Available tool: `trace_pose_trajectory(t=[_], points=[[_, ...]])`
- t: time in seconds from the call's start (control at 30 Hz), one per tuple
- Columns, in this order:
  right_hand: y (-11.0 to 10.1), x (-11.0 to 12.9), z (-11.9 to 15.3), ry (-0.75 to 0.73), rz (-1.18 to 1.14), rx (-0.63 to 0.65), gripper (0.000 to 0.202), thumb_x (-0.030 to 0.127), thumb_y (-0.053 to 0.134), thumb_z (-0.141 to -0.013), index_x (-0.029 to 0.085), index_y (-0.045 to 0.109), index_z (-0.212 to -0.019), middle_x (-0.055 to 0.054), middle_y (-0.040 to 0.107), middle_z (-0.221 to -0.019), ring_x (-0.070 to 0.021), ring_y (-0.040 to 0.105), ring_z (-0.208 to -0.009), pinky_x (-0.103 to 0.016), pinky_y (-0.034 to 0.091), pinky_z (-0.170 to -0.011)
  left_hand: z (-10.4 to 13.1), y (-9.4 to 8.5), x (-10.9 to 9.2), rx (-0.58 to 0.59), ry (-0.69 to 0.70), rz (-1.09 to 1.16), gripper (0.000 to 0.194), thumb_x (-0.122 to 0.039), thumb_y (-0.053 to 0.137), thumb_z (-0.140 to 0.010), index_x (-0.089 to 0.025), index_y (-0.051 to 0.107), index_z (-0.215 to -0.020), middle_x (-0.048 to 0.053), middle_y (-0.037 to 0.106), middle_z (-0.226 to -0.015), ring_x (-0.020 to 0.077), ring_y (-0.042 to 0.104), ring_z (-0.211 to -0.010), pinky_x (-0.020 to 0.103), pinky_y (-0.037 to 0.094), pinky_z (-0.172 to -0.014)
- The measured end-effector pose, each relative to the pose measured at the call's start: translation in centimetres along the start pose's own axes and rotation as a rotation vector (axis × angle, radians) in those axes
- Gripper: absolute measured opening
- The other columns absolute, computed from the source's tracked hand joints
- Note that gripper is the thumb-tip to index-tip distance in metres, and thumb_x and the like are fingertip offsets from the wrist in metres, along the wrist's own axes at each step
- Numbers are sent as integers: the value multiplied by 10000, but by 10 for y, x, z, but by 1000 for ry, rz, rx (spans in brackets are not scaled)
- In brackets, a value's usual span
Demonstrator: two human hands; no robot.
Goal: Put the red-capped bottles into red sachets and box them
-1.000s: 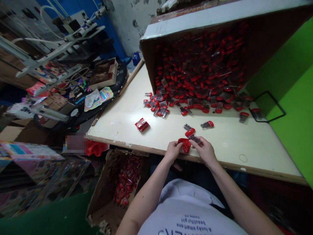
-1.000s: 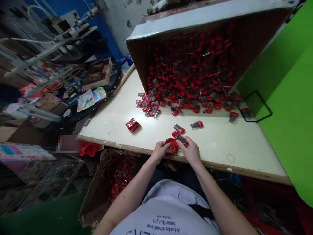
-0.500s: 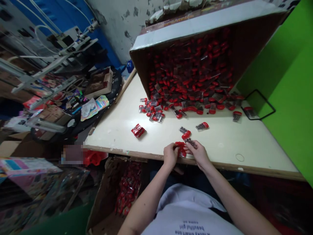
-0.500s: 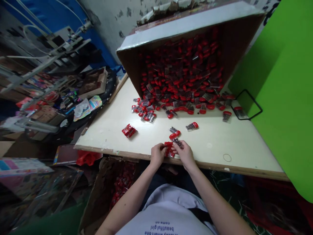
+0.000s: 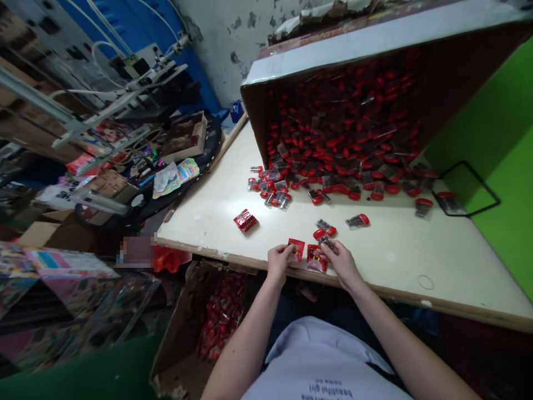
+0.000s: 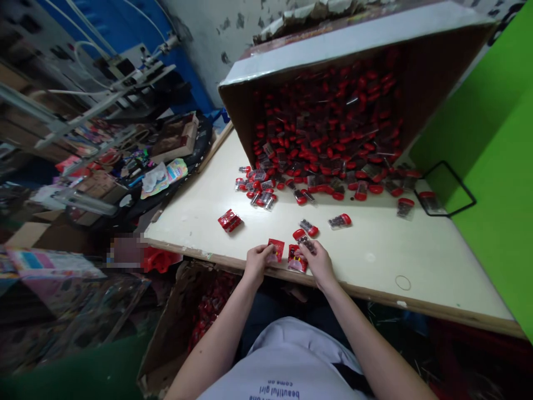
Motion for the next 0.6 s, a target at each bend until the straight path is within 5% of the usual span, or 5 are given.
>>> trace_pose_trajectory(t=[0.17,0.37,0.6], points=[[16,31,19,-89,-73,92,339,440,650,-765,208,589,-1005,-30,664,-947,-170,647,-857,-294,536,-764,7,1,-14,22,-116,243,358,-420,763,-556,-132,676,-749,90,678,-746,121,570,-601,238,390,-563],[39,57,22,-71,18,271,301,447,676,-728,218,591,-906,15,632,-729,-132,577,-575,-236,487,-474,23,6,-29,71,-127,313,346,-372,815,-481,-129,671,-682,50,652,-679,101,549,-573,210,324,-515],[45,71,11,-111,151,394,283,451,675,-718,220,604,-863,3,658,-763,-165,613,-652,-263,498,-537,33,-3,-31,340,-157,223,364,-445,754,-584,-134,699,-765,65,662,-682,122,573,-589,227,325,-555]])
Point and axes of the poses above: each hand's wrist, its own z-axis away from the middle knuckle, its own y-axis out of the palm, x = y × z, the point moved 2 cm from there along -z, towards the middle knuckle
